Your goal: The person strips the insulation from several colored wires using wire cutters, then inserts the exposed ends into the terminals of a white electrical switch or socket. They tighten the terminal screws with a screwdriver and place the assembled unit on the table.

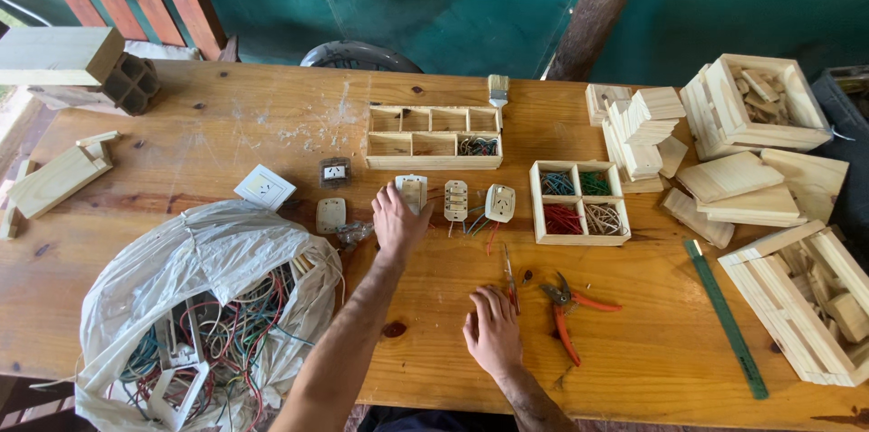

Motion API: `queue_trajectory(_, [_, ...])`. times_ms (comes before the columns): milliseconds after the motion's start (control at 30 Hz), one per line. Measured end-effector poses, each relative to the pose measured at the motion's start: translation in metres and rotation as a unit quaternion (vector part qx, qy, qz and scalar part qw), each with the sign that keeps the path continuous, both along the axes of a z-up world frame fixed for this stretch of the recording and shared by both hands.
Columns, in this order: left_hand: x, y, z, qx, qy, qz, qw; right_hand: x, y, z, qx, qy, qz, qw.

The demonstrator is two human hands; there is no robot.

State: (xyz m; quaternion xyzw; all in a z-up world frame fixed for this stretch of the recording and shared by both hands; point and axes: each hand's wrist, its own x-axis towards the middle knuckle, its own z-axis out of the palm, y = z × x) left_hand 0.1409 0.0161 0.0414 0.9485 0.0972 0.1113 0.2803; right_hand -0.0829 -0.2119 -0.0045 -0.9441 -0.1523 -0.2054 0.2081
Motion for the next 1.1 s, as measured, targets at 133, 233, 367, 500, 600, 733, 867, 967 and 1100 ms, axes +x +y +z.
queue_trajectory(133, [0.025, -0.004, 0.018, -0.008, 0.15, 0.009, 0.989, 0.003, -0.001, -0.004, 0.002, -0.001, -0.002, 1.0])
queue_trajectory(233, [0.034, -0.005, 0.026, 0.009, 0.191, 0.007, 0.982, 0.004, -0.001, -0.004, 0.007, 0.005, 0.0, 1.0])
queue_trajectory(367, [0.036, -0.002, 0.024, 0.036, 0.211, -0.005, 0.977, 0.002, -0.001, 0.007, 0.011, -0.011, 0.009, 1.0])
queue_trajectory(500, [0.028, 0.005, 0.051, 0.024, 0.228, 0.007, 0.973, 0.005, -0.003, 0.0, 0.0, -0.007, 0.007, 1.0])
queue_trajectory(600, [0.003, 0.019, 0.084, -0.146, 0.215, -0.007, 0.966, 0.004, -0.003, -0.005, 0.004, 0.006, 0.008, 1.0])
queue_trajectory(733, [-0.056, 0.025, 0.088, -0.622, 0.207, -0.09, 0.75, 0.005, -0.003, -0.005, -0.002, 0.01, 0.005, 1.0])
queue_trajectory(867, [-0.115, 0.006, 0.063, -0.809, 0.186, -0.173, 0.53, 0.003, -0.004, -0.001, -0.005, -0.004, 0.008, 1.0])
queue_trajectory(967, [-0.146, -0.005, 0.035, -0.866, 0.189, -0.18, 0.427, 0.003, -0.003, 0.001, 0.001, -0.019, 0.007, 1.0])
queue_trajectory(1100, [-0.164, -0.01, 0.012, -0.882, 0.206, -0.146, 0.398, 0.002, -0.004, 0.002, -0.012, -0.008, 0.009, 1.0])
